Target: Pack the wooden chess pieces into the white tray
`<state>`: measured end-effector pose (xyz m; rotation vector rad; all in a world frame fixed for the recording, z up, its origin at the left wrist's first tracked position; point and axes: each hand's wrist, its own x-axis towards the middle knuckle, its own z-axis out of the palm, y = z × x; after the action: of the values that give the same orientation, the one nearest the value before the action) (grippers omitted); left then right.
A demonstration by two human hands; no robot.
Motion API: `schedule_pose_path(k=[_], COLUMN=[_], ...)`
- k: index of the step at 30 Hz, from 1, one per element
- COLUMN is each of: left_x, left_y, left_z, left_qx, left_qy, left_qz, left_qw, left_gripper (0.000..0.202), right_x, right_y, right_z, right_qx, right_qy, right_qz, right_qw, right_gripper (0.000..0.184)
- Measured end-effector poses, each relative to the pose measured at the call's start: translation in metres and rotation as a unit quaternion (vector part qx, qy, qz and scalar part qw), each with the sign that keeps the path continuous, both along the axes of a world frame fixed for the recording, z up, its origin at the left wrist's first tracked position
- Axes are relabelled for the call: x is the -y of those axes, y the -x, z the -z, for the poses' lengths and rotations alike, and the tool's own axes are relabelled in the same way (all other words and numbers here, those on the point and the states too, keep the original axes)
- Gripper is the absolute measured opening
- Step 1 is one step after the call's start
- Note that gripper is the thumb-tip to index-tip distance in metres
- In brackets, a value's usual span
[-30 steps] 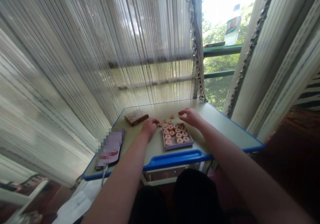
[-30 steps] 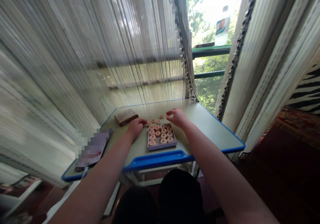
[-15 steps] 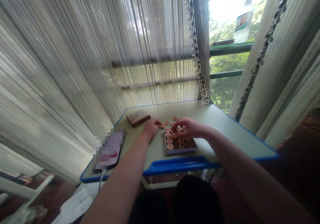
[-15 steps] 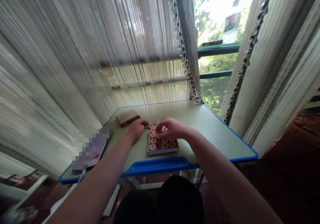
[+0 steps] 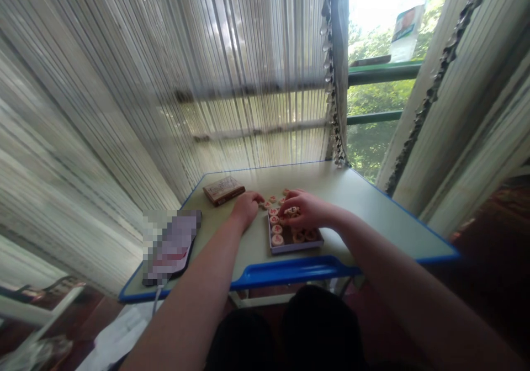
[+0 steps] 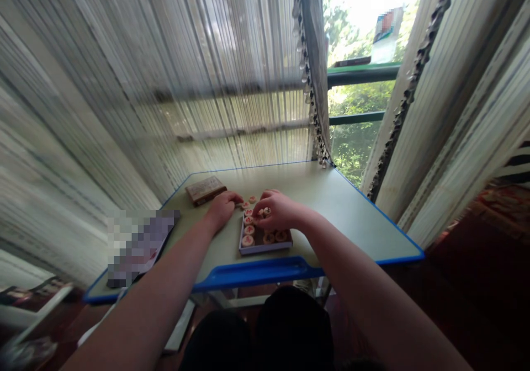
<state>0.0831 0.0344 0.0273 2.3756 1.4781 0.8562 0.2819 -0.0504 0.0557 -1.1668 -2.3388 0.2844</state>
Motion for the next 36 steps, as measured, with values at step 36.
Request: schedule_pose_path(k=[36], left_x=[0.0067], left_y=[-0.0033], left_z=[-0.0043], left_qx=[-0.034], left_qy=[-0.011], left_qz=[0.001], left_qw=[0.999], left_gripper=[0.035], right_x=[-0.0085], right_y=[0.0005], right_z=[0.0009], right_qx=[0.008], right_qy=[0.035], right_qz=[0.006], right_qw=[0.999], right_gripper=[0.013])
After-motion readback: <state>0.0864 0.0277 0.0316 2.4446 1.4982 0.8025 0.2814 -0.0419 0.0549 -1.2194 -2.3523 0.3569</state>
